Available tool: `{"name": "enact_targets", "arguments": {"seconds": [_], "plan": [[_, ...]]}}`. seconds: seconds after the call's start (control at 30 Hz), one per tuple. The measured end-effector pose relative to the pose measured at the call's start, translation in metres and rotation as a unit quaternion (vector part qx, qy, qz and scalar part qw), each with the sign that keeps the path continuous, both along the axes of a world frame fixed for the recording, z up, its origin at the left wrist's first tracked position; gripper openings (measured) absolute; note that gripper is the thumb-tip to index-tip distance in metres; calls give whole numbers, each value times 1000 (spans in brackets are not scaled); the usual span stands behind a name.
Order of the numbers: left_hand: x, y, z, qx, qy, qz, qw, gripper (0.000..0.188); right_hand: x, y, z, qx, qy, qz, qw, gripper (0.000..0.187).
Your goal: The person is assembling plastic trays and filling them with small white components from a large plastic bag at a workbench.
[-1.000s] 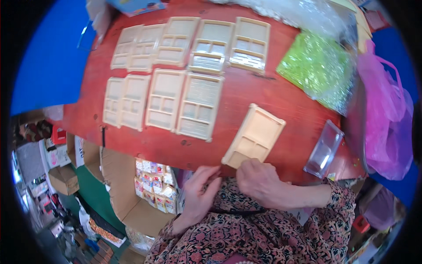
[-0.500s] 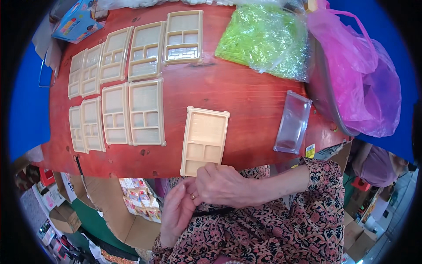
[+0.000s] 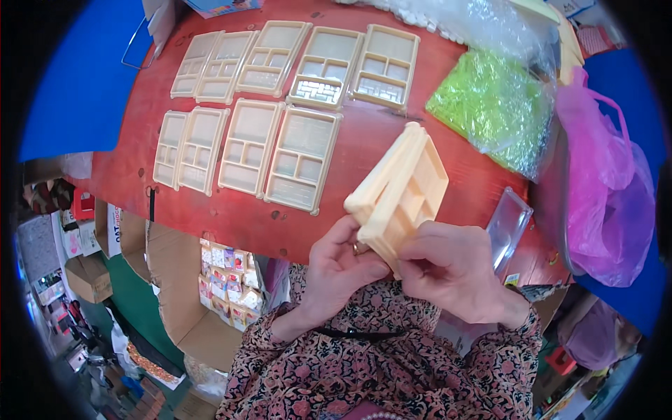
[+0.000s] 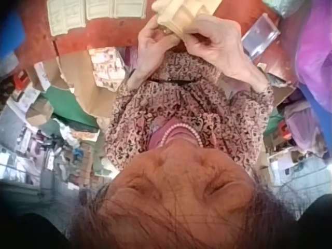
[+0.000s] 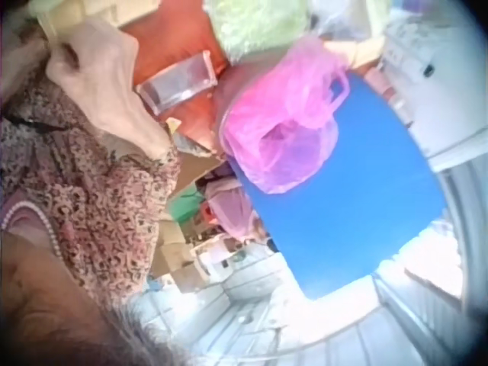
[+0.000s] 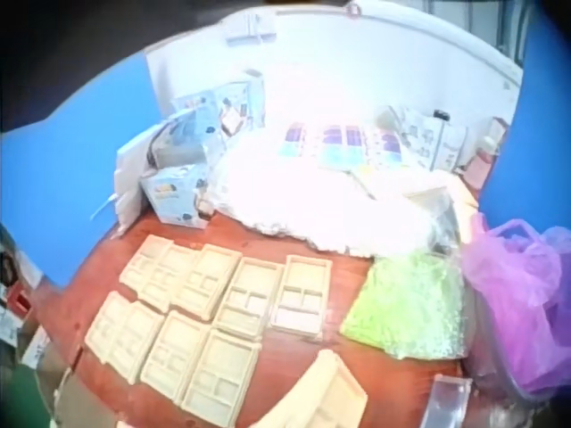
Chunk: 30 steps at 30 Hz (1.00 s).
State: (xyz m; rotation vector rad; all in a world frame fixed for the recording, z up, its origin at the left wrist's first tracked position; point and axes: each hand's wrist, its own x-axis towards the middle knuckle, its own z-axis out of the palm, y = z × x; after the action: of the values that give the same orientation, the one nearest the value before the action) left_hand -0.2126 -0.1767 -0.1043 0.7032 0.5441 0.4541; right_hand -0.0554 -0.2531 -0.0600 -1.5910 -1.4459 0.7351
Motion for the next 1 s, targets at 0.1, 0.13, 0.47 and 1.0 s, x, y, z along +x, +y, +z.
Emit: {"name": "enact_targets", "arguments": {"seconds": [0.1, 0.13, 0.47, 1.0], "plan": [[14, 2, -4, 4, -19, -3, 1000, 48, 7, 0, 2, -64, 88, -49, 993, 7], [17, 4, -7, 10, -3, -2, 1000, 47, 9, 1, 0, -63, 83, -46, 993, 7], [28, 13, -26, 12, 74, 0, 997, 23, 11, -2, -6, -83, 123, -90, 985, 7], [50, 42, -21, 637, 250, 136, 717, 24, 15, -13, -4, -101, 76, -121, 985, 6]]}}
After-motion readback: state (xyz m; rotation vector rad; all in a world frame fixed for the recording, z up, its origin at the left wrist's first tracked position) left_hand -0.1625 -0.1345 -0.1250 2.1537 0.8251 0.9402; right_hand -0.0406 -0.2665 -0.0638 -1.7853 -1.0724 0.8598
